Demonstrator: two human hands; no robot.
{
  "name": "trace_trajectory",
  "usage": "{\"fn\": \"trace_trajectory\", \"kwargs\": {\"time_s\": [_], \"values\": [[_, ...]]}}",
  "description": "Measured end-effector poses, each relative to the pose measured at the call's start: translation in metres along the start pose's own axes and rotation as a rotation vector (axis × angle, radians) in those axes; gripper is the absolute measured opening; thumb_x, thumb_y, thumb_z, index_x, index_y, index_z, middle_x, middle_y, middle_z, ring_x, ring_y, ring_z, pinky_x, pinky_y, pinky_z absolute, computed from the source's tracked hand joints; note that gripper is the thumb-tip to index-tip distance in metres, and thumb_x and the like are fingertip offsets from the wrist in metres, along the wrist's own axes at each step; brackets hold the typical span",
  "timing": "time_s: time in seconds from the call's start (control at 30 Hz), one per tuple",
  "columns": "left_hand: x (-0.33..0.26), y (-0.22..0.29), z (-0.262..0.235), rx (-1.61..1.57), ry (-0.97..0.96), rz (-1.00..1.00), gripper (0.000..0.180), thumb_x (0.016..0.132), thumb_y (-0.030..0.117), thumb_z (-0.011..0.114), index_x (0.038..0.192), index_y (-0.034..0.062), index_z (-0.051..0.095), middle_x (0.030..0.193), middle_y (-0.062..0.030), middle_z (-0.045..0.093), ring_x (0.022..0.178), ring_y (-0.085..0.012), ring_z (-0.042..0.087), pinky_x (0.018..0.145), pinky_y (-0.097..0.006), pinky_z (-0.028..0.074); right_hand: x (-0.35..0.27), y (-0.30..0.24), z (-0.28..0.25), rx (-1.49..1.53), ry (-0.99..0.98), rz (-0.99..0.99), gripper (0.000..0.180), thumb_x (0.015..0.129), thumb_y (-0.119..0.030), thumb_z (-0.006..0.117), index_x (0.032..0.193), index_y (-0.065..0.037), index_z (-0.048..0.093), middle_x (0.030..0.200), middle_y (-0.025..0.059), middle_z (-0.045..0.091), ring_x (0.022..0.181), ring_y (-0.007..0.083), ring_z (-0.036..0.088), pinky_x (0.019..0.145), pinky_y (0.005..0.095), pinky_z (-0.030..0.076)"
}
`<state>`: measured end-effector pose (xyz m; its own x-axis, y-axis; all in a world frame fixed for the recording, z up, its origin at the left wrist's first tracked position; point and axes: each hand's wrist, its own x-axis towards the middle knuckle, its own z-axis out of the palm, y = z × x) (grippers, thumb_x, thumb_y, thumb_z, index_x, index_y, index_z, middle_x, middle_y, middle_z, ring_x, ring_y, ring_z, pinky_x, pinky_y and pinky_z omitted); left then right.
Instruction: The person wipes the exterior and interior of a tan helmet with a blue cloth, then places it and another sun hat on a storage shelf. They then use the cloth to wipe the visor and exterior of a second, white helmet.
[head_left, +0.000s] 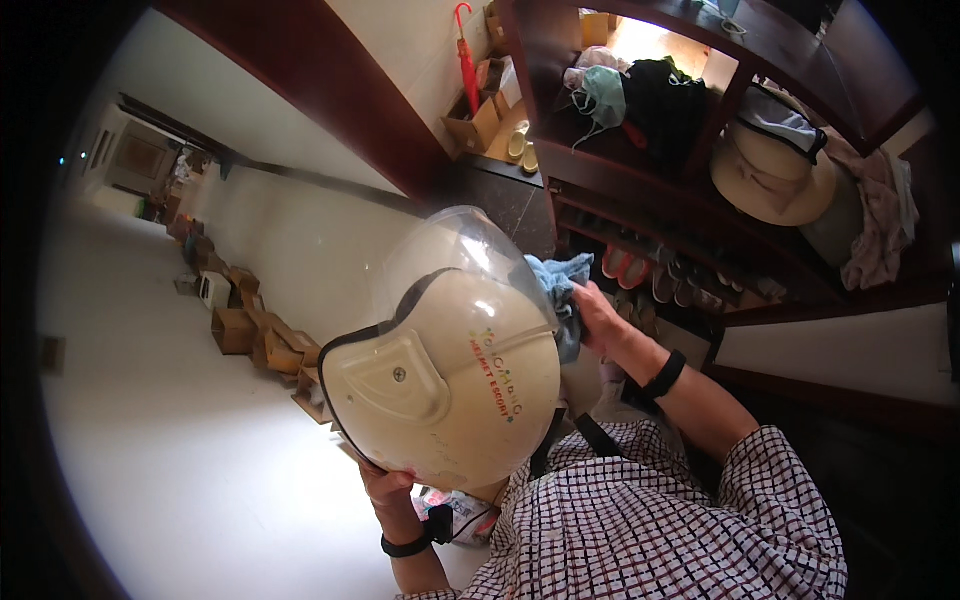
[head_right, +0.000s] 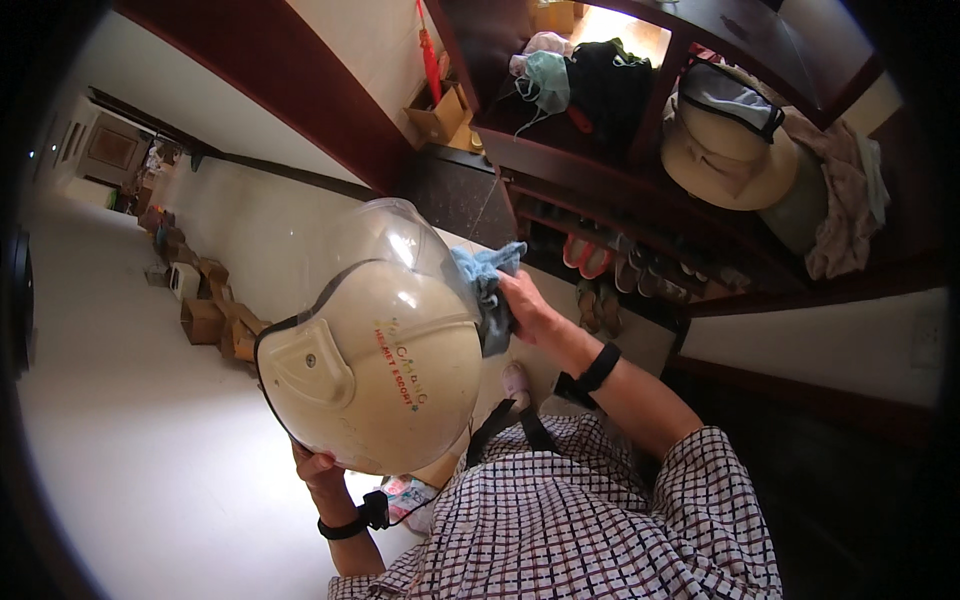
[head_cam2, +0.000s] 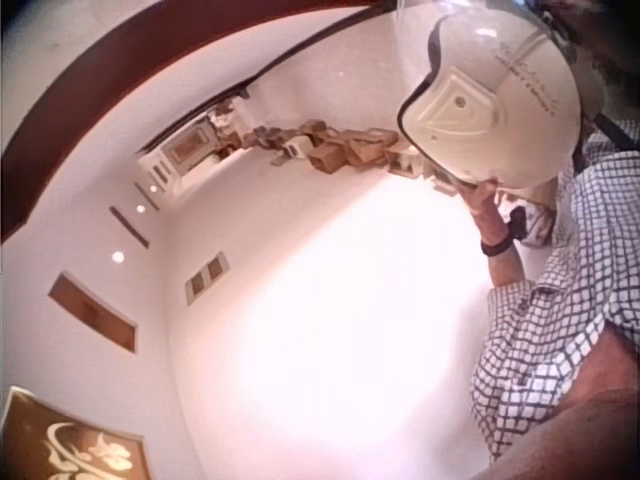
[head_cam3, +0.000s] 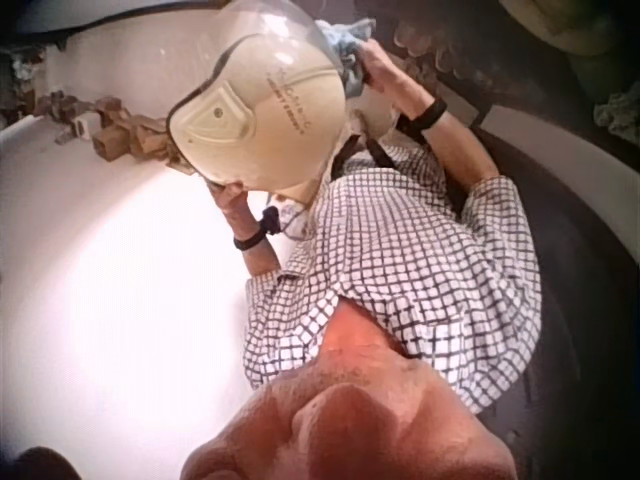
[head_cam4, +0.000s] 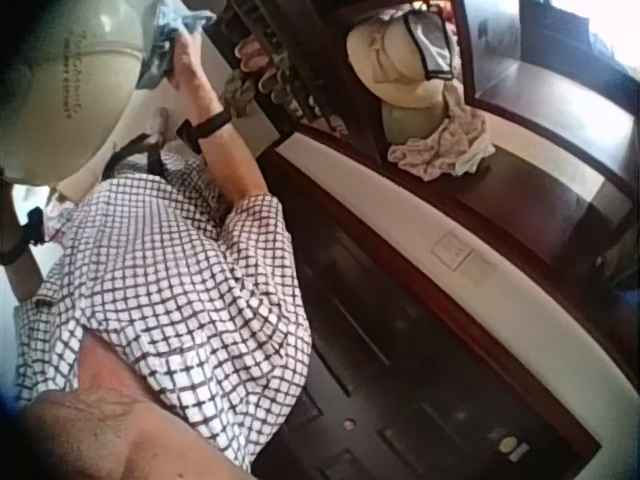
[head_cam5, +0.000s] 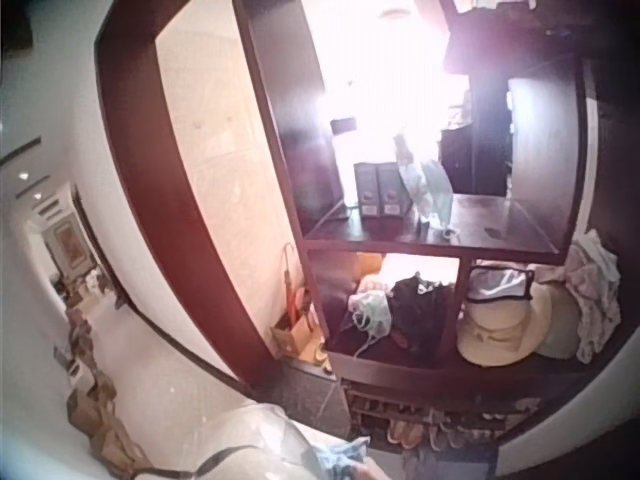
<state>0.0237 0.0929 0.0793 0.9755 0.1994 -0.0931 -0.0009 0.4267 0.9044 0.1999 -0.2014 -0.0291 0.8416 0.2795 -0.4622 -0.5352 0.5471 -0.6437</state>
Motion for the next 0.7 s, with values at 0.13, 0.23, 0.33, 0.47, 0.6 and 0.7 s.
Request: {"fn": "trace_trajectory", "kwargs": {"time_s": [0.13,0.23,0.33,0.47,0.6,0.7], "values": [[0.009,-0.001,0.027,0.177,-0.079,0.007,0.081,0.053,0.01,0.084,0.122,-0.0068,0.046,0.112,-0.0144,0.06,0.1,-0.0249,0.059,0.088,-0.036,0.047,-0.006,-0.04,0.029,-0.381,0.024,-0.557,0.013,0.084,-0.008,0.057,0.093,0.0,0.062,0.084,-0.0008,0.062,0.077,0.0069,0.053,0.066,0.0264,0.048],[0.015,-0.007,0.029,0.156,-0.078,-0.022,0.071,0.054,0.003,0.082,0.117,-0.0064,0.05,0.107,-0.0125,0.062,0.095,-0.0221,0.061,0.084,-0.034,0.049,-0.049,-0.053,0.064,-0.635,-0.097,-0.811,0.021,0.075,-0.006,0.063,0.095,-0.001,0.062,0.086,0.0072,0.065,0.074,0.0152,0.06,0.066,0.0293,0.049],[0.02,-0.013,0.022,0.123,-0.083,-0.071,0.069,0.056,0.004,0.082,0.117,-0.0061,0.051,0.107,-0.0119,0.062,0.096,-0.022,0.061,0.086,-0.034,0.048,-0.074,-0.052,0.084,-1.041,-0.116,-1.256,0.033,0.064,-0.009,0.067,0.097,-0.003,0.06,0.088,0.0147,0.062,0.074,0.0308,0.062,0.062,0.0348,0.049],[0.016,-0.009,0.011,0.083,-0.111,-0.027,0.074,0.055,0.007,0.084,0.119,-0.0069,0.049,0.11,-0.0136,0.061,0.098,-0.0235,0.061,0.088,-0.035,0.047,-0.076,-0.061,0.087,-0.957,-0.2,-1.084,0.03,0.06,-0.012,0.069,0.086,-0.004,0.058,0.079,0.013,0.058,0.074,0.032,0.058,0.066,0.039,0.045],[0.008,-0.002,0.01,0.159,-0.178,-0.004,0.079,0.053,0.007,0.085,0.121,-0.0082,0.048,0.112,-0.0148,0.061,0.101,-0.0251,0.06,0.09,-0.036,0.046,-0.059,-0.088,0.106,-1.094,-0.438,-1.179,0.026,0.06,-0.013,0.069,0.082,-0.004,0.057,0.075,0.013,0.057,0.068,0.0313,0.057,0.064,0.0402,0.046],[0.008,0.005,0.01,0.166,-0.256,-0.055,0.084,0.051,0.006,0.086,0.124,-0.0078,0.046,0.114,-0.016,0.06,0.103,-0.0267,0.059,0.091,-0.037,0.045,-0.029,-0.1,0.106,-1.13,-0.455,-1.125,0.024,0.064,-0.008,0.067,0.086,-0.002,0.061,0.077,0.0149,0.06,0.073,0.0334,0.06,0.065,0.0383,0.048]]}}
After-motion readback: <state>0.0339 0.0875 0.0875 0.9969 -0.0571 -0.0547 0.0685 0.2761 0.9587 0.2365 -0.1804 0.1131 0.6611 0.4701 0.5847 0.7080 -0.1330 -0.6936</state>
